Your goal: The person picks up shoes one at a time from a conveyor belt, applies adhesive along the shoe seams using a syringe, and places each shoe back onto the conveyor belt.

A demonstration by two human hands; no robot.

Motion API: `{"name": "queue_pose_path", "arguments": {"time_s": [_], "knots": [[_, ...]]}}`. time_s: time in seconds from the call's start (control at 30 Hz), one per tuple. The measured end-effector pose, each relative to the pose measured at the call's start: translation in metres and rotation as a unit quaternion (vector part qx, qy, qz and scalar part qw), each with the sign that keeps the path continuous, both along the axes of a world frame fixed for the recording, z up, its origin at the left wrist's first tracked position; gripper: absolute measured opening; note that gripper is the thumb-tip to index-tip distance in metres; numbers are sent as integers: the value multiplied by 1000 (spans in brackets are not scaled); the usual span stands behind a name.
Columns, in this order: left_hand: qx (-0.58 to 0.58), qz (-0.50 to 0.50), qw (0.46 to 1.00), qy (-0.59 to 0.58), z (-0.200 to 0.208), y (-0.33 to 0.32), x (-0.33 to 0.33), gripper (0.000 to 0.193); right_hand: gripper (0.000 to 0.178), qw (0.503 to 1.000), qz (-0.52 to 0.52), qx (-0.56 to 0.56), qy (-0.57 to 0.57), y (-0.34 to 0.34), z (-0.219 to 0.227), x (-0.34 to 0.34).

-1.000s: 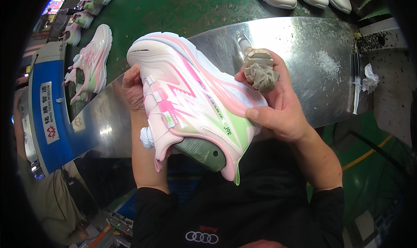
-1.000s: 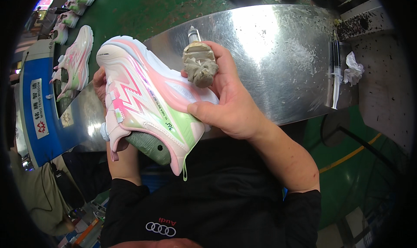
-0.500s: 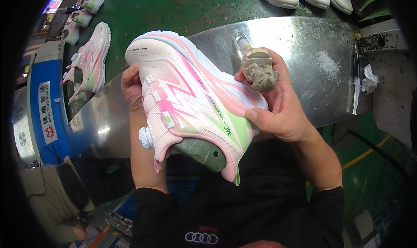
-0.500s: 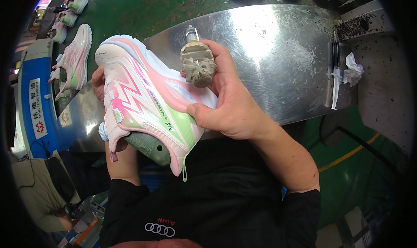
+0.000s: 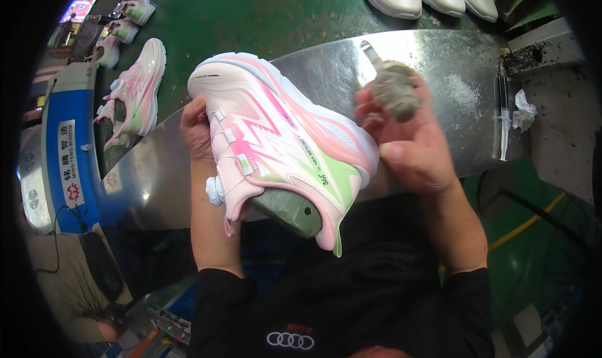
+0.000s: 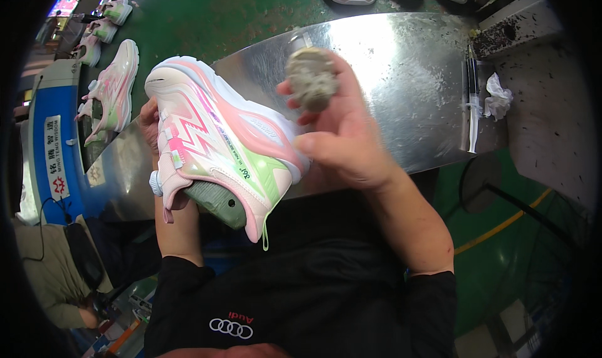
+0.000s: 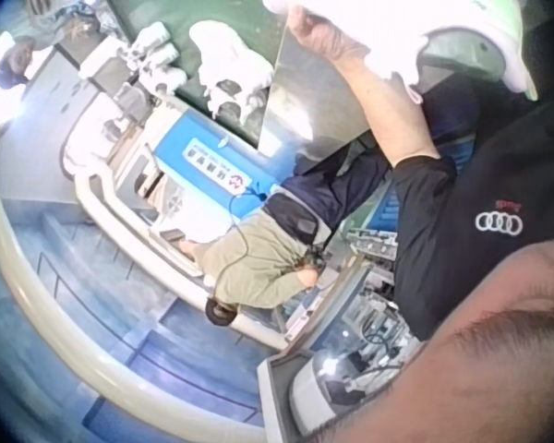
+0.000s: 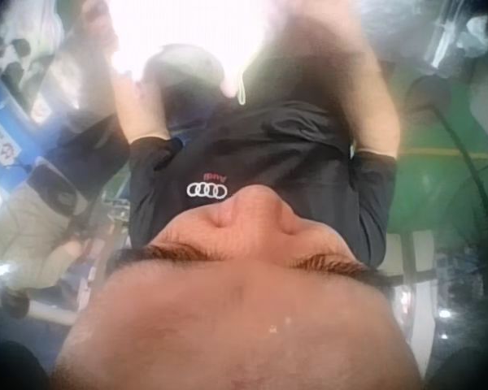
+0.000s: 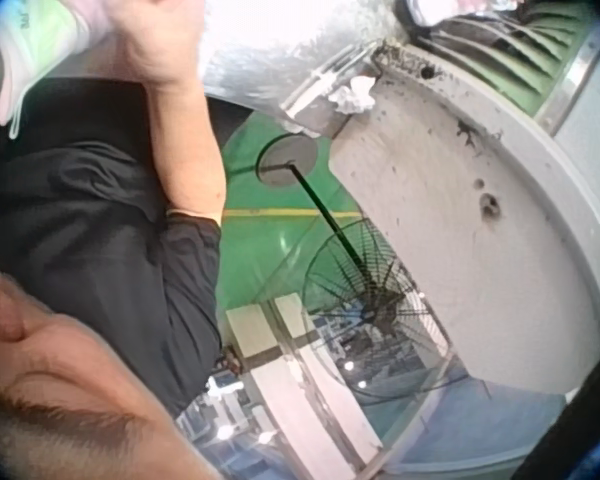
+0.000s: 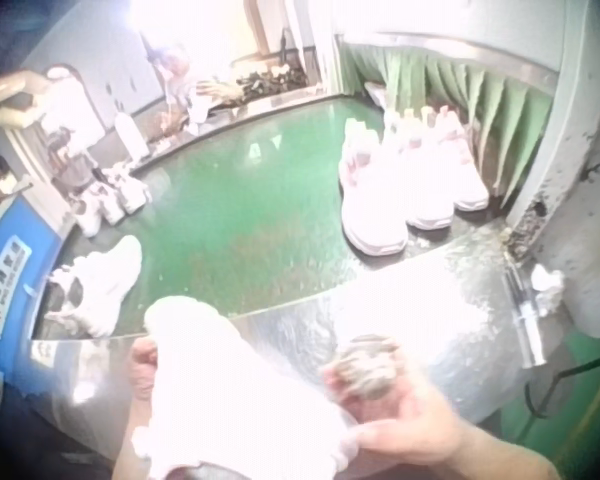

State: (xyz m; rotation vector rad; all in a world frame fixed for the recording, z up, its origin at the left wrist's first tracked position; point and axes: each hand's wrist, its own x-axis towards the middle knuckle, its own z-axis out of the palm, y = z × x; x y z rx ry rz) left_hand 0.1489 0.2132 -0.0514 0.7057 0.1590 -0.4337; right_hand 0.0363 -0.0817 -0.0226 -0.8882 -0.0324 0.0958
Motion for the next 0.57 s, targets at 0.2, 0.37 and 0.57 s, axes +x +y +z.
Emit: {"name": "queue_pose_path", "arguments": {"time_s": [0.2,0.37,0.57], "knots": [[15,7,1000,8,2,-5,-2,38,89,985,-110,-122,-58,-51,11,-28],[53,22,998,5,7,-16,-3,43,82,965,-125,-227,-34,-89,9,-74],[102,6,995,10,16,-24,-7,59,75,959,-128,-251,15,-117,-8,-98]]}}
